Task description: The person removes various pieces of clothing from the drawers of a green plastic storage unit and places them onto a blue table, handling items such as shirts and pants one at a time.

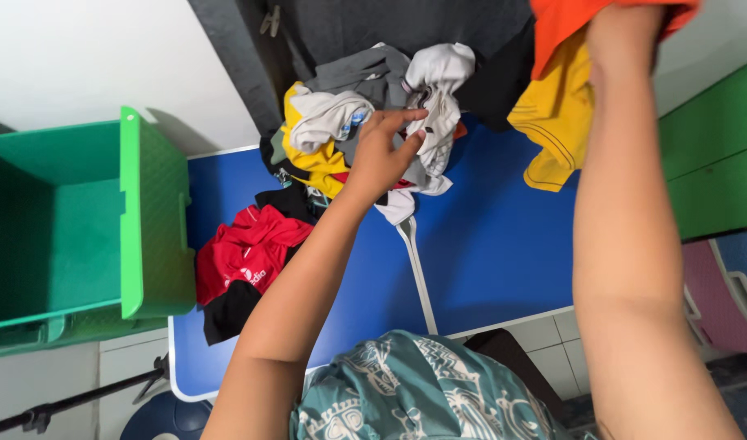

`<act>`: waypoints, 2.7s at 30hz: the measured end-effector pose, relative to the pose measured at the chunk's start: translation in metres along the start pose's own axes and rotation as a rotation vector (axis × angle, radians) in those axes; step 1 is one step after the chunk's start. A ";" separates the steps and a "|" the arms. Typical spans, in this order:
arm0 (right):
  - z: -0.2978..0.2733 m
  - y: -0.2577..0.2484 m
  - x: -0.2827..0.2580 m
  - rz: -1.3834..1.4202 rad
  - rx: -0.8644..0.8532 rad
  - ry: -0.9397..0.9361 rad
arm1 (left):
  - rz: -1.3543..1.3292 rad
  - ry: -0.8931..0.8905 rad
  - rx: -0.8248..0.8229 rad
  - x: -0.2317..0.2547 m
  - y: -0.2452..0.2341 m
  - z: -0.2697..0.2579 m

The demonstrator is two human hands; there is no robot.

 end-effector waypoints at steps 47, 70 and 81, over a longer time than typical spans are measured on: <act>-0.388 0.322 0.091 -0.059 -0.976 -0.116 | 0.042 -0.781 0.421 -0.213 -0.084 -0.196; -0.201 0.125 -0.028 -0.089 0.184 -0.450 | 0.020 -0.004 0.179 -0.026 0.013 0.049; -0.148 0.114 0.027 -0.260 -0.119 -0.373 | 0.517 -0.157 -0.060 -0.059 0.077 0.093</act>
Point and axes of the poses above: each hand's wrist, its own z-axis towards the middle knuckle, its own y-axis out of the palm, x = y × z, the point moved 4 cm from there along z, towards the middle knuckle, and after that the axes turned 8 degrees about z, right-handed, at the moved point
